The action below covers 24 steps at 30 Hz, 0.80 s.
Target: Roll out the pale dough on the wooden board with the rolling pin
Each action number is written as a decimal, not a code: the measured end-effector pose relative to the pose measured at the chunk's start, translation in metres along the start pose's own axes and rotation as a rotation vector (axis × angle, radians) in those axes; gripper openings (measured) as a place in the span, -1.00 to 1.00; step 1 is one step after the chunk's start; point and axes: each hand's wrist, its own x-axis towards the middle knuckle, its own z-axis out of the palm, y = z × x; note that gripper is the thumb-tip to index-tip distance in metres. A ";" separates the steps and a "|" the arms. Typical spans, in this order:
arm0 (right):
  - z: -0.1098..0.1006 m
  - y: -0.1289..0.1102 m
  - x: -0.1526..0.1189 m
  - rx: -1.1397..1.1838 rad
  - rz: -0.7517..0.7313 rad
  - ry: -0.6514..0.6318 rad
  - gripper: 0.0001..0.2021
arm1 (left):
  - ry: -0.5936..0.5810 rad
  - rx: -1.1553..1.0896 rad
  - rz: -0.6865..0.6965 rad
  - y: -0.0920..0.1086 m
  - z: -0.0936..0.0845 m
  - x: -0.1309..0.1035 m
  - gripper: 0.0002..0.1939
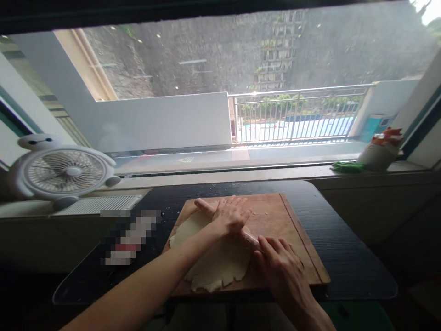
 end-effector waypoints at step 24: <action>0.018 -0.055 -0.008 0.090 -0.274 0.025 -0.58 | 0.170 -0.008 0.046 -0.091 -0.019 -0.121 -0.56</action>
